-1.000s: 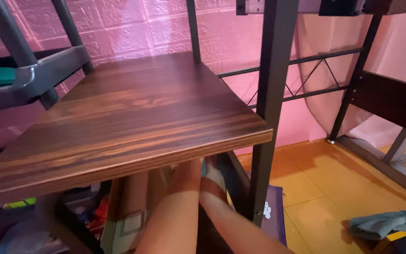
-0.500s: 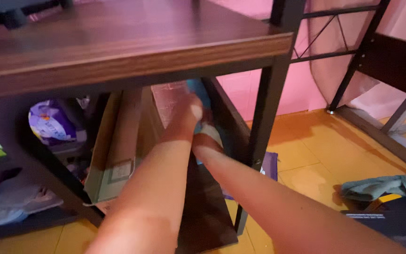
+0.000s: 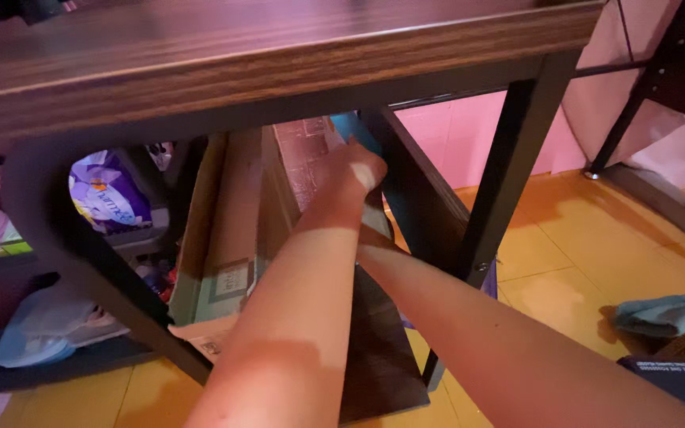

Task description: The person rearranges boxes and electronics on a metal shelf unit, wipes down the surfaces with a cloth, and organizes books and folders.

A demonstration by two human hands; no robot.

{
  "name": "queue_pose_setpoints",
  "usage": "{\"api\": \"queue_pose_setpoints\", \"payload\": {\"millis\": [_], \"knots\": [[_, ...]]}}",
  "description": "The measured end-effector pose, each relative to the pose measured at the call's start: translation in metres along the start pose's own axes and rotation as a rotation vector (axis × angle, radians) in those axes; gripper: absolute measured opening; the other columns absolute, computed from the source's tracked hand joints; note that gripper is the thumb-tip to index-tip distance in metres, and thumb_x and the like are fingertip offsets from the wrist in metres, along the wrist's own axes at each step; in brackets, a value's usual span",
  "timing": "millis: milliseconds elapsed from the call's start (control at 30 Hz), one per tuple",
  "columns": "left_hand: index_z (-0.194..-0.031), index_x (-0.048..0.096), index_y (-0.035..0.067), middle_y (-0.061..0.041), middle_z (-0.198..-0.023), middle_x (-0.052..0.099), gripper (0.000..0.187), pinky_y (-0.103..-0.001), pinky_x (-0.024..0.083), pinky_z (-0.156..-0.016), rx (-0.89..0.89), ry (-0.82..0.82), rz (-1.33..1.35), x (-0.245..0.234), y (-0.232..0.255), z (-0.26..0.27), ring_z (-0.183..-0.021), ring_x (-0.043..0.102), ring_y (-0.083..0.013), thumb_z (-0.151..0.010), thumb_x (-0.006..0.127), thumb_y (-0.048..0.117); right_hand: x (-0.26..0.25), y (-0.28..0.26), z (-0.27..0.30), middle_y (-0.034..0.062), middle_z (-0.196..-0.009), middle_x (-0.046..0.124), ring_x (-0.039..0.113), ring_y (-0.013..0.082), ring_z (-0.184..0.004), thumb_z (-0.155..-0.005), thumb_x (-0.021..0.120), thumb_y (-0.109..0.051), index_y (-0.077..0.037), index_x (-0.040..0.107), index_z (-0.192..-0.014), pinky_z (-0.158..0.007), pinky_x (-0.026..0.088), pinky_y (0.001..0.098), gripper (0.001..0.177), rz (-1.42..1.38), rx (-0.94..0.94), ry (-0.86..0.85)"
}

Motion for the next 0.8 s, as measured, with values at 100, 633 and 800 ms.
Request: {"api": "queue_pose_setpoints", "payload": {"millis": [100, 633, 800], "knots": [[-0.167, 0.017, 0.014, -0.016, -0.164, 0.037, 0.081, -0.052, 0.041, -0.115, -0.051, -0.102, -0.032, 0.022, -0.003, -0.016, -0.146, 0.045, -0.0382, -0.096, 0.047, 0.039, 0.000, 0.002, 0.011, 0.0098, -0.139, 0.059, 0.052, 0.0271, -0.126, -0.092, 0.059, -0.031, -0.016, 0.062, -0.137, -0.101, 0.042, 0.0461, 0.048, 0.032, -0.010, 0.005], [-0.159, -0.003, -0.004, -0.017, -0.170, -0.003, 0.104, -0.060, 0.008, -0.124, -0.079, 0.084, -0.182, 0.006, 0.014, 0.173, -0.158, -0.004, -0.0364, -0.094, 0.059, 0.048, -0.040, 0.018, 0.143, 0.0082, -0.154, 0.053, 0.047, 0.0269, -0.141, -0.097, 0.054, -0.020, -0.018, 0.062, -0.140, -0.113, 0.038, 0.0444, 0.043, 1.423, -0.443, -0.218], [-0.158, 0.004, -0.003, -0.021, -0.169, -0.001, 0.097, -0.049, 0.018, -0.118, -0.001, 0.242, 0.119, 0.006, 0.007, 0.211, -0.156, -0.003, -0.0372, -0.089, 0.058, 0.039, -0.058, -0.027, 0.223, 0.0197, -0.146, 0.054, 0.044, 0.0363, -0.138, -0.078, 0.064, -0.015, -0.001, 0.056, -0.141, -0.115, 0.030, 0.0479, 0.065, 1.292, -0.958, -0.007]]}}
Point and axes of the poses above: each hand's wrist, its own z-axis away from the middle knuckle, its own x-axis out of the palm, y = z × x, the point moved 7 cm from there along -z, towards the middle knuckle
